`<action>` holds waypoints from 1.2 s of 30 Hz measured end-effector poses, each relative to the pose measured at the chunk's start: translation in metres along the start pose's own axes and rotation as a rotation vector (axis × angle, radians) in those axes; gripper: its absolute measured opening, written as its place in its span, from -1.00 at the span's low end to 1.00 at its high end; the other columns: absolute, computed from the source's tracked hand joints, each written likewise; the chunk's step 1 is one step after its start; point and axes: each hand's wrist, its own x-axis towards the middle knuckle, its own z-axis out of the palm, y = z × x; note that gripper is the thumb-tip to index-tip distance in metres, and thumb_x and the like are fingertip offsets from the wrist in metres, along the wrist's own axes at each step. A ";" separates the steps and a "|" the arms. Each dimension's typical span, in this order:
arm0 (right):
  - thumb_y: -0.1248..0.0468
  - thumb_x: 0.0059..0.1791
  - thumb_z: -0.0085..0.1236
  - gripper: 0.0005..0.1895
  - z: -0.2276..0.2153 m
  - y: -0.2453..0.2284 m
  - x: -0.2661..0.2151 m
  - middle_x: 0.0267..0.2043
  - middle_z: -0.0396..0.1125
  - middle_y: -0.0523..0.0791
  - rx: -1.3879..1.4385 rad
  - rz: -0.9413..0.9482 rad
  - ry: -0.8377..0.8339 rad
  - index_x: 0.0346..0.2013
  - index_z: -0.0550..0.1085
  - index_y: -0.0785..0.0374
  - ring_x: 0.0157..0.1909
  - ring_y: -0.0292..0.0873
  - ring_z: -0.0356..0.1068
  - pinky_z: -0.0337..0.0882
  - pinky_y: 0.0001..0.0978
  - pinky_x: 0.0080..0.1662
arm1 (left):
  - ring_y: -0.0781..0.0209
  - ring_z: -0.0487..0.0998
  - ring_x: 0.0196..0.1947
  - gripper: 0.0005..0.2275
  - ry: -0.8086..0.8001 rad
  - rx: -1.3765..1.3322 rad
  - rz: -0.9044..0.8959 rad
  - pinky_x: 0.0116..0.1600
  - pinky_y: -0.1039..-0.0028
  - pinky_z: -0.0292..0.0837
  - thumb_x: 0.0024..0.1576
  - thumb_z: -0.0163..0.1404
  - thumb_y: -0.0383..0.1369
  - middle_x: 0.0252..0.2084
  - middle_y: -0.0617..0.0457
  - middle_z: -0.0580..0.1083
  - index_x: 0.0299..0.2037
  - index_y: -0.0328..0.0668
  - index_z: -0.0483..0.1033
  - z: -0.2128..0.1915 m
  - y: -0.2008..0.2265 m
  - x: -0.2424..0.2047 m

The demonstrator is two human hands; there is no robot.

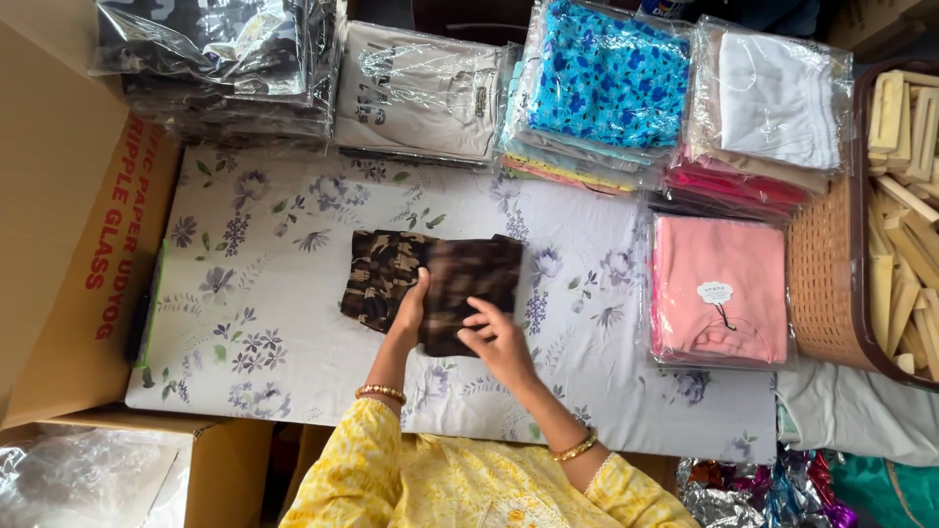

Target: Folding and packaging various clothing items like pants and shirts into plastic bags.

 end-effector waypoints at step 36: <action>0.12 -0.05 0.26 -0.40 -0.150 0.148 -0.006 -0.01 0.45 -0.19 0.199 0.780 0.513 0.26 0.37 0.17 -0.15 -0.26 0.43 0.26 -0.31 -0.16 | -0.22 0.46 -0.01 -0.54 0.144 1.064 0.438 0.06 0.16 0.42 -0.07 0.17 -0.50 -0.01 -0.15 0.43 0.11 -0.06 0.52 0.019 0.028 -0.014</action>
